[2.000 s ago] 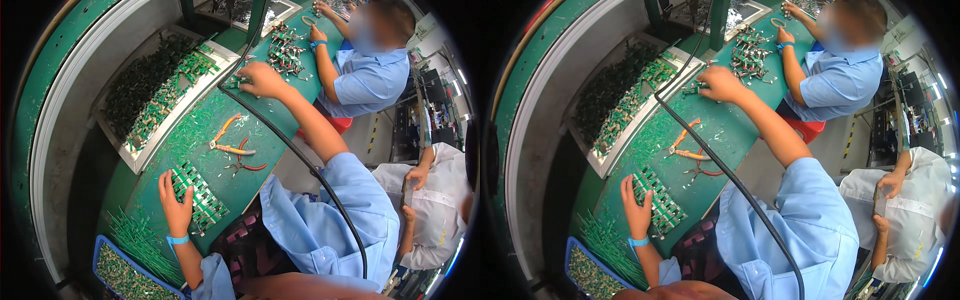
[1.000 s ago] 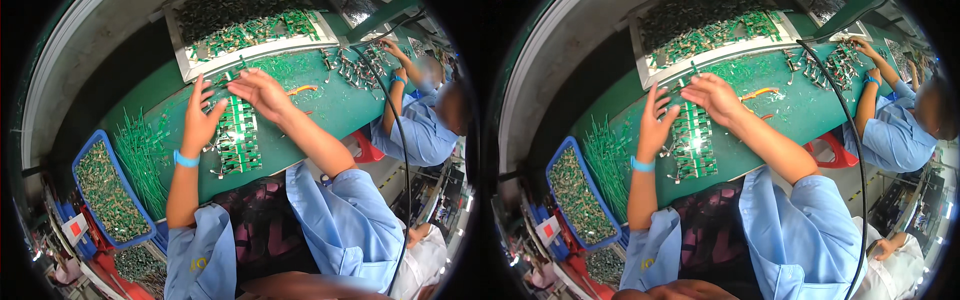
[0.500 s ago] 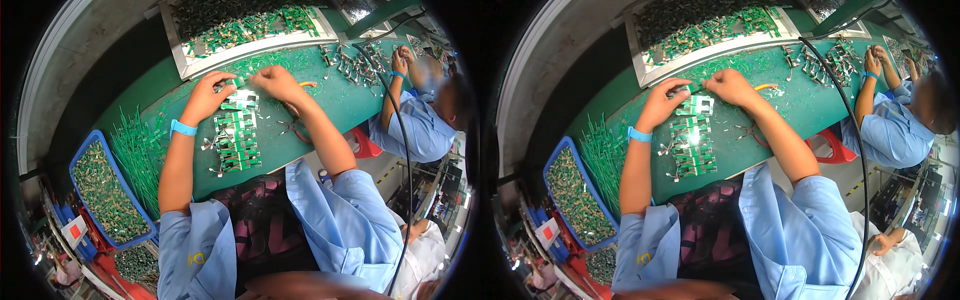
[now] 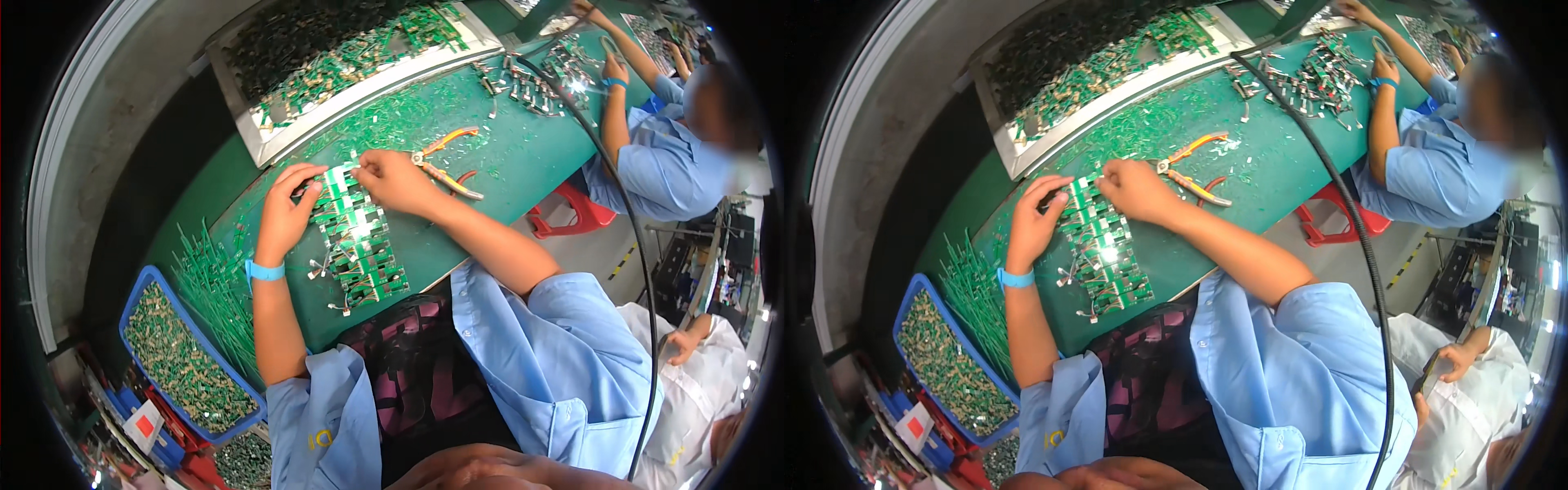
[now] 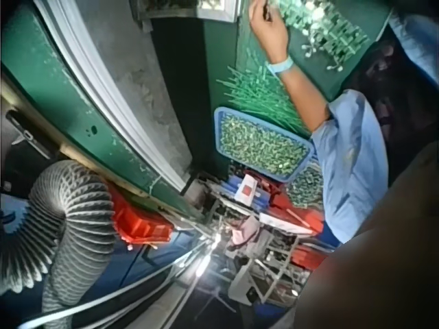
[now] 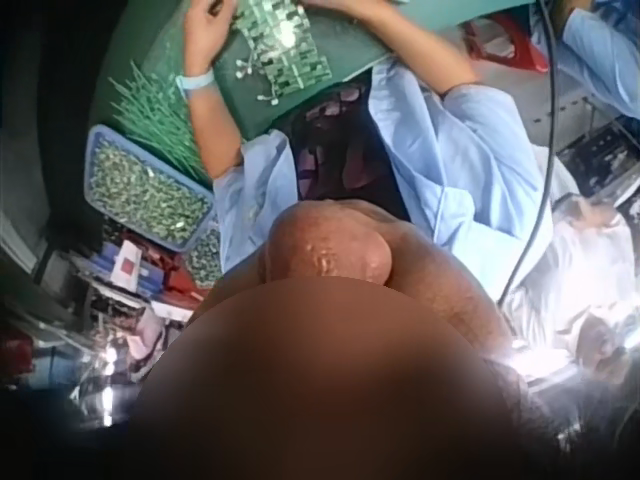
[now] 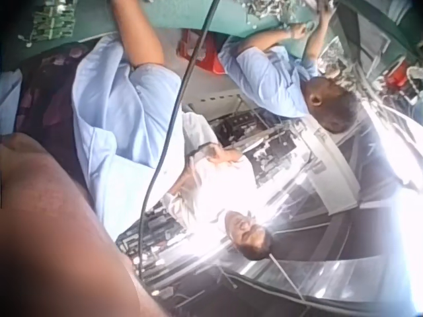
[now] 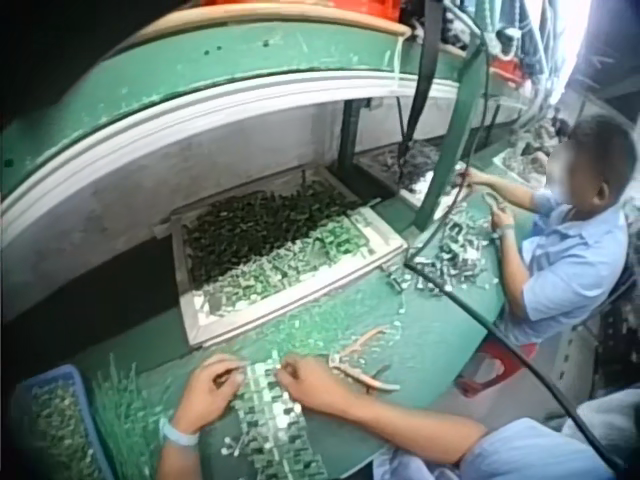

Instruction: Assembling electronic components onto printed circuit boards at an industrial assembly station.

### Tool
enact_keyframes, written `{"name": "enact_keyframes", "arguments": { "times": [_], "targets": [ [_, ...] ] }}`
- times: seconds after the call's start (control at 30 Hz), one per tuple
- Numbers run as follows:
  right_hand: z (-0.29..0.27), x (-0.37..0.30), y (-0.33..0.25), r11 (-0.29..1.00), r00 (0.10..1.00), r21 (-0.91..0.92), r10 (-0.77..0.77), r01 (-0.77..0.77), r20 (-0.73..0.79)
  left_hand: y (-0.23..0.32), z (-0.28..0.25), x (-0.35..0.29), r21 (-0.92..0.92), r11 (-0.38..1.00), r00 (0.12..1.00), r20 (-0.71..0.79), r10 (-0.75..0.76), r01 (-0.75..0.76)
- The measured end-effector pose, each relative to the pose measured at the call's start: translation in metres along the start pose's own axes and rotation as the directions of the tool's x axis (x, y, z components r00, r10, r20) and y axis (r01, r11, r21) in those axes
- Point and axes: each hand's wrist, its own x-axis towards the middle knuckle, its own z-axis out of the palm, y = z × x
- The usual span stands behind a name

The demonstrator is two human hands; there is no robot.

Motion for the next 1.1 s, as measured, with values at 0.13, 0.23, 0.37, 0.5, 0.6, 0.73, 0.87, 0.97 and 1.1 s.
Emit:
{"name": "enact_keyframes", "arguments": {
  "times": [0.13, 0.23, 0.37, 0.5, 0.6, 0.73, 0.87, 0.97, 1.1],
  "targets": [
    [0.009, 0.000, 0.027, 0.971, 0.971, -0.201, -0.166, 0.130, -0.174, 0.012, 0.013, -0.007, 0.254, 0.963, 0.994, -0.050, 0.101, -0.085],
    [0.004, -0.049, 0.004, 0.983, 0.977, -0.104, -0.164, 0.151, -0.134, 0.050, 0.030, -0.045, 0.590, 0.793, 0.965, -0.084, 0.248, -0.153],
    [0.028, -0.099, 0.003, 0.920, 0.908, 0.056, -0.373, 0.389, -0.191, 0.057, 0.055, -0.051, 0.742, 0.665, 0.989, -0.017, 0.148, -0.087],
    [0.066, -0.102, 0.014, 0.899, 0.934, 0.270, -0.303, 0.346, -0.189, 0.030, 0.075, -0.048, 0.720, 0.688, 0.994, 0.029, 0.106, -0.095],
    [0.087, -0.101, 0.015, 0.900, 0.923, 0.233, -0.323, 0.368, -0.210, 0.029, 0.071, -0.063, 0.694, 0.719, 0.999, -0.012, 0.035, -0.017],
    [0.084, -0.104, 0.010, 0.894, 0.918, 0.251, -0.312, 0.371, -0.243, 0.044, 0.074, -0.064, 0.618, 0.786, 0.996, -0.078, 0.039, 0.018],
    [0.076, -0.112, 0.008, 0.901, 0.931, 0.233, -0.352, 0.366, -0.100, 0.032, 0.076, -0.086, 0.654, 0.749, 0.986, -0.165, 0.010, 0.102],
    [0.027, -0.097, -0.012, 0.922, 0.920, -0.019, -0.387, 0.387, -0.065, 0.036, 0.069, -0.096, 0.655, 0.750, 0.988, -0.154, 0.014, 0.092],
    [-0.090, -0.060, -0.004, 0.682, 0.943, -0.666, -0.316, 0.302, 0.103, 0.076, 0.055, -0.117, 0.629, 0.773, 0.990, -0.143, 0.011, 0.082]
  ]
}}
